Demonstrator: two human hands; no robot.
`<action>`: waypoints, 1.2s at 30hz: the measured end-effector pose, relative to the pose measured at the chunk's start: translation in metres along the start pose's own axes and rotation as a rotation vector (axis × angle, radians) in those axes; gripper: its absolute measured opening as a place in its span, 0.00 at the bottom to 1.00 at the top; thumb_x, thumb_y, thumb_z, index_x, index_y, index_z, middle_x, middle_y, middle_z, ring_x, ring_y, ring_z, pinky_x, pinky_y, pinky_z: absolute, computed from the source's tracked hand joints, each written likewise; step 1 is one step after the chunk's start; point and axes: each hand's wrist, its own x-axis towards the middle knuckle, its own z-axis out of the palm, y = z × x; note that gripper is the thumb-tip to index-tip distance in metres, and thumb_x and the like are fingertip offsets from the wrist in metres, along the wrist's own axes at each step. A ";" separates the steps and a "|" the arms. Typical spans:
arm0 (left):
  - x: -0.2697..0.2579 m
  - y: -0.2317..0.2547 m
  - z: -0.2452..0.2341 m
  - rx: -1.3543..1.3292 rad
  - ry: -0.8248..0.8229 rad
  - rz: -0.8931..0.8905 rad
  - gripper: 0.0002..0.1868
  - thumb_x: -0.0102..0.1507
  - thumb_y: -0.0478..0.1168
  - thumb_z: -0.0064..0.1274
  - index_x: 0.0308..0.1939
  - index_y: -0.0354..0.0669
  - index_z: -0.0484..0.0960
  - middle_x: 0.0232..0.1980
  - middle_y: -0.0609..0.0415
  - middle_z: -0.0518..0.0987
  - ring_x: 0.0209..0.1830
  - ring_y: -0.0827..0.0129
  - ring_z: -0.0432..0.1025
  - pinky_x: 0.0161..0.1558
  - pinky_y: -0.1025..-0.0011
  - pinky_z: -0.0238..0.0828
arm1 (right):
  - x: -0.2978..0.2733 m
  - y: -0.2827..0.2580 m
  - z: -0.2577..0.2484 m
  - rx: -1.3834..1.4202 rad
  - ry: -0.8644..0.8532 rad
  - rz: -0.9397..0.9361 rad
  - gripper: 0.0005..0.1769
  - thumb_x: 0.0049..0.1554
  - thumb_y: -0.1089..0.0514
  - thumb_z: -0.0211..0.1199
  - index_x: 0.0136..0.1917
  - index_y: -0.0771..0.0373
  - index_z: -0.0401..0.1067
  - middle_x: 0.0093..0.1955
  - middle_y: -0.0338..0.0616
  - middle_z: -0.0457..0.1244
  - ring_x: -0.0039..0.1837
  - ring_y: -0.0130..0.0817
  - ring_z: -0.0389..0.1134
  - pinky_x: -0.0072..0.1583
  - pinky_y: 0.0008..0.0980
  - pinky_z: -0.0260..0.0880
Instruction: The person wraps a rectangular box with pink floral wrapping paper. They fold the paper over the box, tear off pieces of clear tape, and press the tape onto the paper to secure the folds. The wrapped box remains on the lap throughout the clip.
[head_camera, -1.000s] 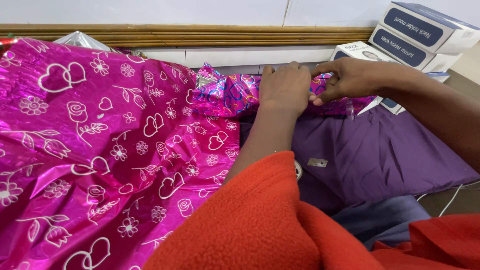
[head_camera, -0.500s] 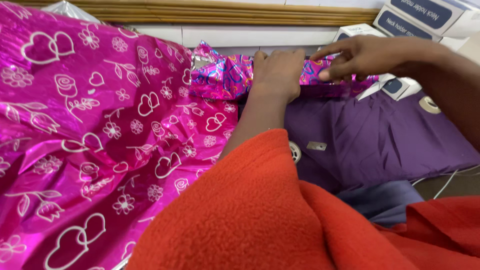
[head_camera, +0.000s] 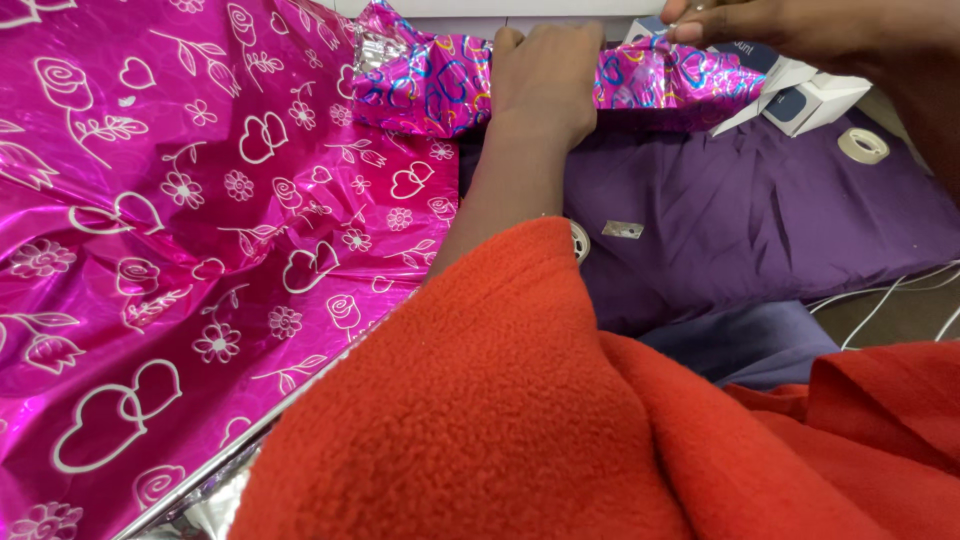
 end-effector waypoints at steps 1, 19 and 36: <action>-0.002 0.000 -0.001 -0.003 0.019 0.008 0.21 0.54 0.34 0.58 0.51 0.55 0.78 0.48 0.57 0.82 0.57 0.64 0.73 0.62 0.57 0.58 | 0.005 -0.003 0.001 -0.066 -0.013 -0.006 0.17 0.63 0.48 0.62 0.59 0.61 0.74 0.52 0.43 0.69 0.55 0.33 0.70 0.60 0.38 0.70; 0.004 0.002 -0.035 -0.030 -0.141 -0.053 0.17 0.58 0.39 0.57 0.51 0.58 0.80 0.53 0.59 0.82 0.60 0.67 0.73 0.61 0.59 0.60 | 0.050 -0.083 0.005 -0.115 -0.168 -0.031 0.47 0.52 0.67 0.63 0.81 0.49 0.53 0.55 0.43 0.63 0.54 0.34 0.72 0.59 0.34 0.75; 0.001 0.000 -0.044 -0.158 -0.137 -0.051 0.40 0.57 0.78 0.42 0.58 0.57 0.79 0.58 0.59 0.80 0.62 0.69 0.70 0.63 0.57 0.55 | 0.067 -0.067 0.016 -0.122 -0.232 0.074 0.50 0.53 0.63 0.67 0.83 0.40 0.52 0.55 0.40 0.61 0.50 0.32 0.70 0.52 0.33 0.74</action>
